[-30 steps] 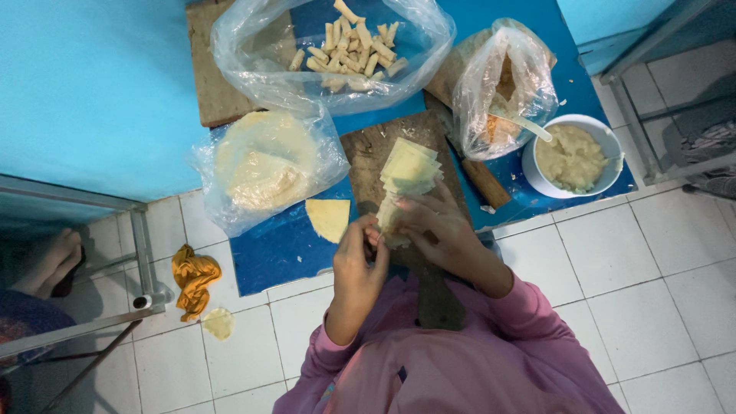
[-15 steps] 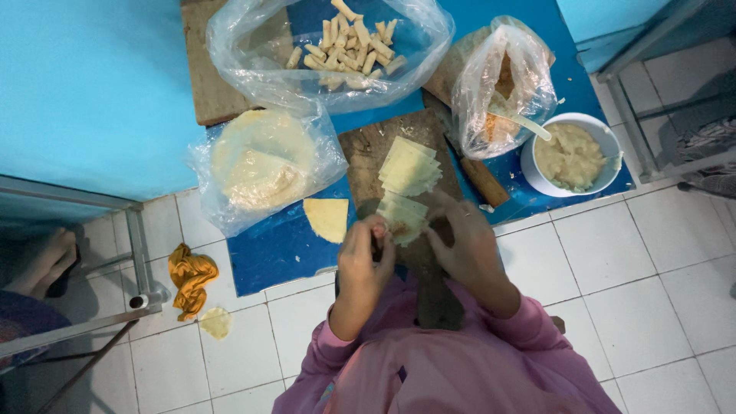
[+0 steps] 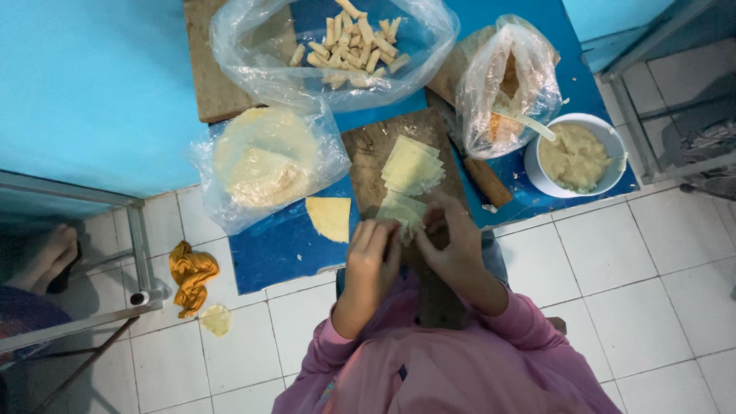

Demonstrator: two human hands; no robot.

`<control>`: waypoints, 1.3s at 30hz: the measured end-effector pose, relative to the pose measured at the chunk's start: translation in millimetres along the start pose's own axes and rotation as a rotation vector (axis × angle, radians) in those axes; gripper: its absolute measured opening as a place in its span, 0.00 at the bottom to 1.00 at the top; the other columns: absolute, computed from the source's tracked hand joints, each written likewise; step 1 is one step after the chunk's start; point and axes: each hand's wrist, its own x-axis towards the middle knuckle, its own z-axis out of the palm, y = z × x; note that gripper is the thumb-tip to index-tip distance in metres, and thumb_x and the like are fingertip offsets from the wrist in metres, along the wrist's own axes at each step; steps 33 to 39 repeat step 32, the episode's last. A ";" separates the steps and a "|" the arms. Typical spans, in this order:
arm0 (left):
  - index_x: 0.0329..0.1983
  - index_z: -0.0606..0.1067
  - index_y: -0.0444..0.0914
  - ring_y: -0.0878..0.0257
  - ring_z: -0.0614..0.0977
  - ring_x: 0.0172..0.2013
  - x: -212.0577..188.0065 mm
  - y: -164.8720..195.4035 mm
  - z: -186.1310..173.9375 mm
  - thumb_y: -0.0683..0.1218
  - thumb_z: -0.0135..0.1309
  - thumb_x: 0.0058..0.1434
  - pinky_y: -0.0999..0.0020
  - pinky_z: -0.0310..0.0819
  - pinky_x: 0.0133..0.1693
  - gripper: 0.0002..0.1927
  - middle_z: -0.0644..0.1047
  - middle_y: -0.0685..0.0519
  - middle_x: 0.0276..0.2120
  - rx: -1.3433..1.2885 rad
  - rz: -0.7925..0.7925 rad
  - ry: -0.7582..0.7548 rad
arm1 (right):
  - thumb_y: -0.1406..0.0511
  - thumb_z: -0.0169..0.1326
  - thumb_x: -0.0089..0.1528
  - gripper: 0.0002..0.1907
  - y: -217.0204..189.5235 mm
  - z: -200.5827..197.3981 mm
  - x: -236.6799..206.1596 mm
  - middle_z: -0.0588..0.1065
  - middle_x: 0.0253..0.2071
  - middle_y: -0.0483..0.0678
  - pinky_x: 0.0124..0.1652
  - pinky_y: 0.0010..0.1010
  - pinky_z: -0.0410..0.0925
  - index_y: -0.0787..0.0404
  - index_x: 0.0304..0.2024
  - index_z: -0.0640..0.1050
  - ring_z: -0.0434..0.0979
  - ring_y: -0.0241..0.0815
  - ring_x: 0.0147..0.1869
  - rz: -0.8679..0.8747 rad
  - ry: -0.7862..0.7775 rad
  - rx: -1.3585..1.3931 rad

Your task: The person sits on the floor and folds thin dough pieces by hand, pressing filling into each piece and stacking the folded pieces on a wooden board. They occasionally scoop filling from a bag with a spoon onto a dough piece and continue folding and stacking.

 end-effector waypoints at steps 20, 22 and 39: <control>0.46 0.76 0.31 0.45 0.77 0.44 -2.6 -3.9 -4.7 0.32 0.60 0.56 0.57 0.73 0.45 0.15 0.75 0.43 0.43 -0.037 -0.016 -0.088 | 0.76 0.60 0.60 0.27 11.7 10.4 -9.7 0.73 0.52 0.60 0.47 0.41 0.73 0.64 0.59 0.67 0.78 0.60 0.53 -0.327 -0.083 -0.021; 0.45 0.76 0.31 0.45 0.77 0.44 -1.7 -3.1 -4.6 0.32 0.60 0.54 0.57 0.73 0.45 0.15 0.75 0.43 0.43 -0.027 0.006 -0.078 | 0.75 0.61 0.59 0.28 8.7 5.7 -6.7 0.73 0.52 0.60 0.48 0.43 0.73 0.64 0.59 0.66 0.77 0.61 0.53 -0.349 -0.103 0.004; 0.44 0.76 0.30 0.46 0.76 0.46 8.0 1.7 -23.8 0.35 0.63 0.54 0.57 0.73 0.47 0.15 0.75 0.45 0.45 -0.019 0.063 -0.178 | 0.70 0.63 0.59 0.20 19.4 -22.7 16.2 0.78 0.44 0.54 0.45 0.43 0.73 0.59 0.52 0.72 0.80 0.57 0.48 -0.427 -0.357 -0.058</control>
